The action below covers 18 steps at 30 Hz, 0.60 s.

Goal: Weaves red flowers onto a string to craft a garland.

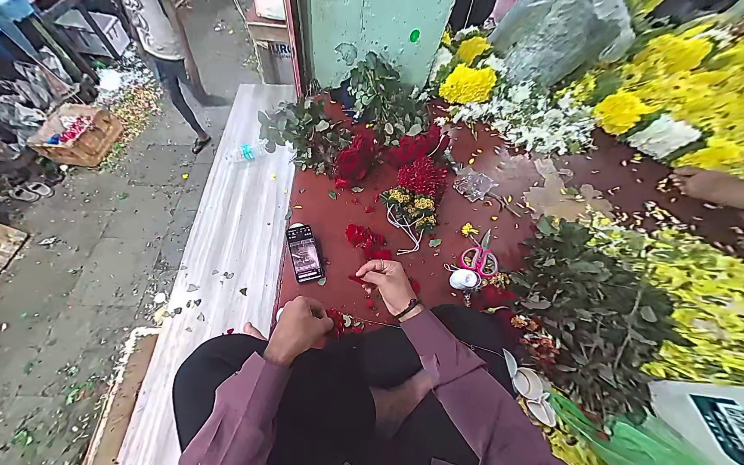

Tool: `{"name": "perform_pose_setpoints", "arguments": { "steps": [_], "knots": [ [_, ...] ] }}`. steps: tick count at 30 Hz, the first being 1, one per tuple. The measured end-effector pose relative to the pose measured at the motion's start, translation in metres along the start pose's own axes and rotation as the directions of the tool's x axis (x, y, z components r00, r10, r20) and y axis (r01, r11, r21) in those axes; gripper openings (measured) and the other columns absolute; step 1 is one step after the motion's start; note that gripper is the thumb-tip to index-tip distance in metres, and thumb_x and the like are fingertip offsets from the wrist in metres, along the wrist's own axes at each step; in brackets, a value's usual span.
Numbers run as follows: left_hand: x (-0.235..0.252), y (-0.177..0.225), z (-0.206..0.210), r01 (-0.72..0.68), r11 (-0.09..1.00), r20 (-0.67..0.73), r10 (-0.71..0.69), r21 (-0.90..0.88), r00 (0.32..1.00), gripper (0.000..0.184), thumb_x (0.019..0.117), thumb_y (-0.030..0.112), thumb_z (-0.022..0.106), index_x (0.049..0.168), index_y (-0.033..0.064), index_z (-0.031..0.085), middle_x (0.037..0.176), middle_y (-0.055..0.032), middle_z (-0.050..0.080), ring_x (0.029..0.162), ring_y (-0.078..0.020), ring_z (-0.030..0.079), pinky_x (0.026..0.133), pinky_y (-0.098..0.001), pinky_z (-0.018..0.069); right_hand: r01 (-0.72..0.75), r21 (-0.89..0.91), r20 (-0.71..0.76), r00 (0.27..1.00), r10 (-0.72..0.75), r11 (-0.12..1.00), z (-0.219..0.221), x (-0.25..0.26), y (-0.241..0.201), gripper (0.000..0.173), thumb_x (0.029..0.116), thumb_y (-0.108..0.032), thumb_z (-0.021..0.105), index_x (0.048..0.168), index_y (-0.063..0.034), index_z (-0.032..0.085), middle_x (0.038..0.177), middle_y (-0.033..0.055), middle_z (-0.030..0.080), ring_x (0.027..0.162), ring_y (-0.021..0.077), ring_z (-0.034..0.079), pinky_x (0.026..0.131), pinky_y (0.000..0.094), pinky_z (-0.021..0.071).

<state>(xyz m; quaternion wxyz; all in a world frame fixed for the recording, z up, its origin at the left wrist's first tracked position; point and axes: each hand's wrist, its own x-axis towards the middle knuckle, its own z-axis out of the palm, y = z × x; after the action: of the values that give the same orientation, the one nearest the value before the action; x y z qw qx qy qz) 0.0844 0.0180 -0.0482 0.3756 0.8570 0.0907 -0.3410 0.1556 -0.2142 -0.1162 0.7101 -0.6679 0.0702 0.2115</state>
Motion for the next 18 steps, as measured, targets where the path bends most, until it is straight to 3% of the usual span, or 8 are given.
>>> {"name": "perform_pose_setpoints", "arguments": {
  "steps": [2,4,6,8,10,12,15,18],
  "knots": [
    [0.002,0.001,0.0,0.004,1.0,0.002,-0.004,0.007,1.0,0.019,0.0815,0.034,0.076,0.081,0.0153,0.075,0.074,-0.0011,0.07,0.07,-0.0188,0.067,0.067,-0.0505,0.055,0.054,-0.013,0.008,0.998,-0.054,0.998,-0.004,-0.01,-0.001,0.017,0.092,0.001,0.06,0.095,0.0013,0.076,0.09,0.0123,0.074,0.066,0.0181,0.066,0.06,0.0326,0.0576],
    [0.005,0.001,0.0,0.007,1.0,-0.001,-0.007,0.008,1.0,0.019,0.0818,0.034,0.076,0.081,0.0155,0.075,0.074,-0.0009,0.071,0.07,-0.0187,0.067,0.067,-0.0505,0.0553,0.104,-0.042,0.045,0.994,-0.103,0.994,-0.01,-0.018,0.0,0.022,0.0911,0.003,0.058,0.101,-0.0005,0.077,0.104,0.0121,0.074,0.073,0.0194,0.068,0.065,0.0348,0.0596],
    [0.006,0.002,0.001,0.005,1.0,-0.009,-0.005,0.013,1.0,0.018,0.0816,0.034,0.076,0.081,0.016,0.076,0.074,-0.0005,0.071,0.069,-0.0184,0.067,0.067,-0.0506,0.0555,0.172,-0.07,0.078,0.983,-0.166,0.983,-0.014,-0.024,0.001,0.03,0.0827,0.01,0.062,0.107,-0.0012,0.077,0.113,0.0115,0.074,0.084,0.0203,0.071,0.073,0.0365,0.062],
    [0.007,0.001,0.003,0.009,1.0,-0.005,-0.009,0.018,1.0,0.018,0.0818,0.034,0.076,0.081,0.016,0.076,0.074,-0.0005,0.071,0.069,-0.0183,0.068,0.067,-0.0504,0.0555,0.231,-0.103,0.081,0.971,-0.223,0.968,-0.014,-0.029,0.004,0.032,0.0788,0.01,0.068,0.108,-0.0008,0.076,0.114,0.0109,0.074,0.093,0.0206,0.072,0.081,0.0364,0.0632],
    [0.007,0.001,0.003,0.02,1.0,-0.011,-0.02,0.018,1.0,0.019,0.0816,0.034,0.076,0.081,0.0156,0.076,0.073,-0.0011,0.071,0.068,-0.019,0.067,0.066,-0.0508,0.0549,0.266,-0.106,0.059,0.964,-0.261,0.958,-0.011,-0.031,0.003,0.021,0.083,0.001,0.076,0.104,-0.001,0.077,0.11,0.0109,0.074,0.097,0.0209,0.073,0.085,0.036,0.0639],
    [0.007,0.002,0.003,0.035,0.999,-0.03,-0.035,0.025,0.999,0.018,0.0816,0.034,0.076,0.082,0.0159,0.076,0.073,-0.0013,0.07,0.069,-0.0192,0.067,0.066,-0.0511,0.0547,0.272,-0.104,0.039,0.962,-0.269,0.957,-0.006,-0.034,0.0,0.013,0.0884,-0.008,0.077,0.1,-0.0021,0.078,0.106,0.0103,0.074,0.091,0.0195,0.072,0.08,0.0342,0.0636],
    [0.007,0.003,0.003,0.04,0.999,-0.083,-0.039,0.007,0.996,0.019,0.0824,0.036,0.075,0.081,0.0168,0.076,0.073,-0.0003,0.071,0.069,-0.0185,0.068,0.066,-0.0511,0.0558,0.262,-0.051,-0.011,0.965,-0.262,0.964,0.005,-0.043,-0.006,0.014,0.0881,-0.008,0.077,0.1,0.0002,0.075,0.098,0.0111,0.074,0.076,0.0196,0.07,0.068,0.0345,0.0627],
    [0.006,0.004,0.002,0.011,0.996,-0.109,-0.021,-0.085,0.994,0.022,0.0861,0.037,0.075,0.08,0.0161,0.076,0.071,0.0016,0.069,0.066,-0.0141,0.065,0.065,-0.0458,0.0548,0.198,0.114,-0.017,0.98,-0.198,0.974,0.019,-0.058,-0.012,0.043,0.0811,0.002,0.079,0.118,0.0056,0.057,0.096,0.0178,0.072,0.073,0.0266,0.071,0.062,0.0382,0.0619]
  ]
}}
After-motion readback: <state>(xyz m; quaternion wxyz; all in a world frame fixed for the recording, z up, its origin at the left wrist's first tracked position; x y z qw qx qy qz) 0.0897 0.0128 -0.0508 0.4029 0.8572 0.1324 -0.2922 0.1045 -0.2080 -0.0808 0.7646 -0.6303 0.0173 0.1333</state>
